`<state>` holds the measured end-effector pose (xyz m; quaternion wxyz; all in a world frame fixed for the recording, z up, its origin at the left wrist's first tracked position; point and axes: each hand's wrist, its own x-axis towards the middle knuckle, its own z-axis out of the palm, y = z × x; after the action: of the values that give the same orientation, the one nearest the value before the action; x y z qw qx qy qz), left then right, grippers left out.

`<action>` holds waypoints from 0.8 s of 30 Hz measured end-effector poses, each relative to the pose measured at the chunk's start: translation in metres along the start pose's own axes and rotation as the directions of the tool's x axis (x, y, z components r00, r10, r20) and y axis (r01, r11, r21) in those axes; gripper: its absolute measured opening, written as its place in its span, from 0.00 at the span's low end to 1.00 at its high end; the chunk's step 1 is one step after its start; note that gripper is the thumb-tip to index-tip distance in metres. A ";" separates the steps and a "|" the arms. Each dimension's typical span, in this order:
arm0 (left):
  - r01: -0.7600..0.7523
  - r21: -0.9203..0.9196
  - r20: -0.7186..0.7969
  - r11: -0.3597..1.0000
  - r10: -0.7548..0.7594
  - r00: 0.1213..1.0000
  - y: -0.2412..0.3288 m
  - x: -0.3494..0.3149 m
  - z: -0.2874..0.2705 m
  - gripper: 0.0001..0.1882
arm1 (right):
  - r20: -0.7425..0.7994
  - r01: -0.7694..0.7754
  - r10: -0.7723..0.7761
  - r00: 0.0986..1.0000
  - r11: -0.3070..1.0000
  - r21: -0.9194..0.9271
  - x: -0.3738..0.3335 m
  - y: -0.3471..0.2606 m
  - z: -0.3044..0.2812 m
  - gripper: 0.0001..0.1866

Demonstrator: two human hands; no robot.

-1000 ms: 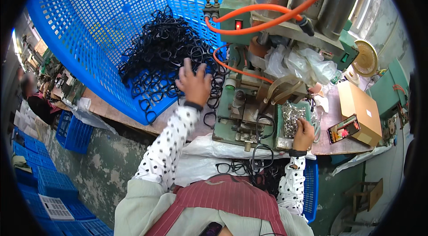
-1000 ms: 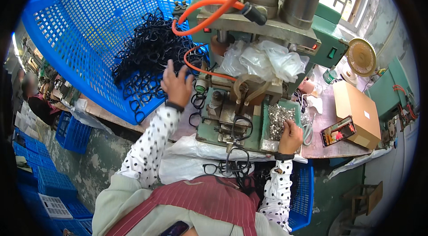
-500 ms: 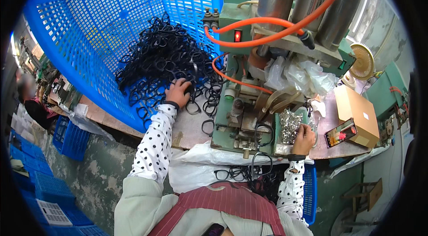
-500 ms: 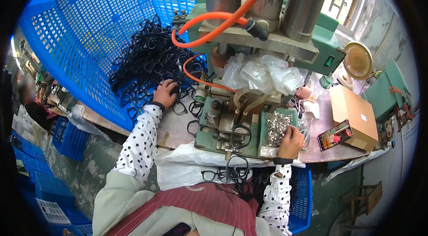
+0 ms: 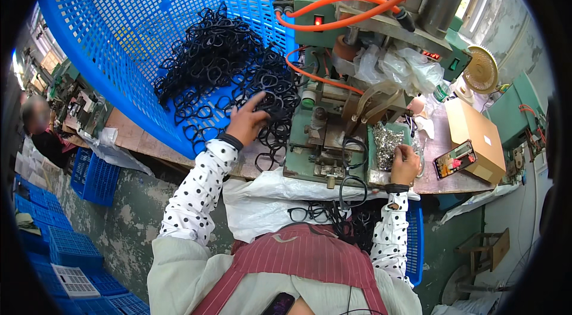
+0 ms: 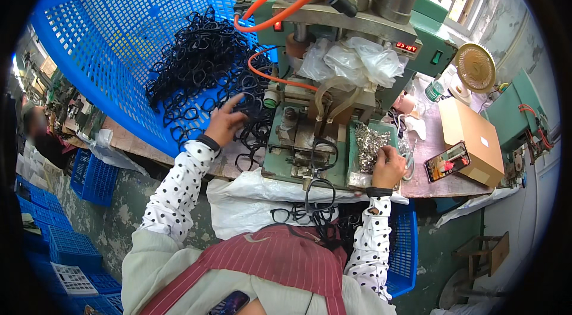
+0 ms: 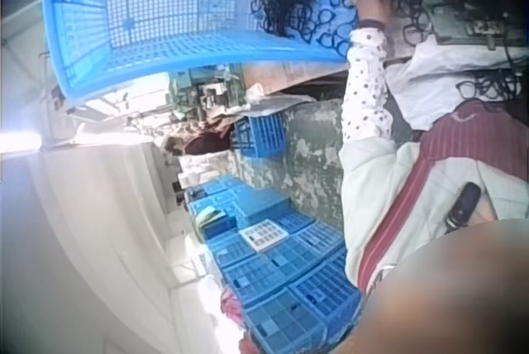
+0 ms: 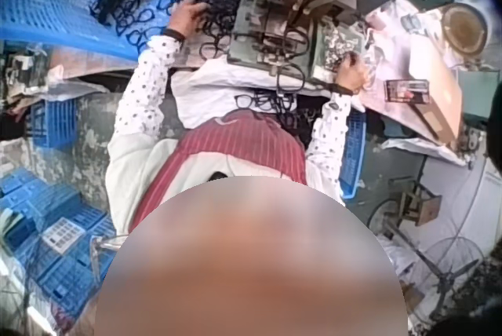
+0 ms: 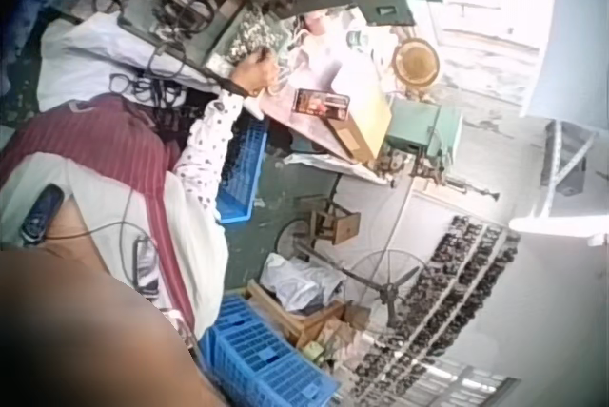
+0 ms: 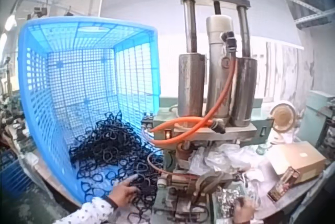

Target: The person repeatedly picks black rubber rings from a blue basket and places them into a press machine, then adds small metal pins from a tray to secure the parts. The person continues this cycle, moving finished assemblies aside and repeating the process.

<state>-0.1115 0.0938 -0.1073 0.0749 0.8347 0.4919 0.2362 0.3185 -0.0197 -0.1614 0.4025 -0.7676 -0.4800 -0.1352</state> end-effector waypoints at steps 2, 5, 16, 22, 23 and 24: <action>-0.035 -0.205 -0.151 0.978 0.004 0.988 -0.029 0.009 -0.004 0.12 | -0.015 0.064 -0.064 0.998 0.998 0.014 0.000 -0.006 -0.005 0.03; 0.294 -0.187 -0.145 0.937 -0.322 0.936 -0.043 0.020 -0.019 0.10 | 0.039 -0.009 0.004 0.999 0.992 0.124 0.002 -0.007 -0.003 0.03; 0.064 -0.259 -0.550 0.964 -0.202 0.810 0.062 -0.012 -0.026 0.09 | 0.046 -0.014 -0.008 0.999 0.885 0.465 0.004 -0.028 0.000 0.08; -0.304 -0.462 -0.504 0.833 0.036 0.863 0.154 -0.013 -0.039 0.10 | 0.241 -0.161 -0.067 0.968 0.571 0.805 0.001 -0.128 -0.042 0.08; -0.283 -0.584 -0.475 0.761 -0.038 0.879 0.164 -0.012 -0.040 0.10 | 0.231 -0.122 -0.105 0.967 0.605 0.787 0.000 -0.136 -0.047 0.08; -0.257 -0.694 -0.434 0.673 -0.106 0.895 0.172 -0.010 -0.044 0.10 | 0.169 -0.071 -0.108 0.980 0.601 0.796 -0.001 -0.145 -0.049 0.09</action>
<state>-0.0007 -0.0059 -0.0106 0.2812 0.6773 0.3225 0.5985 0.2041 -0.0262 -0.0598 0.6511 -0.5113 -0.5355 0.1671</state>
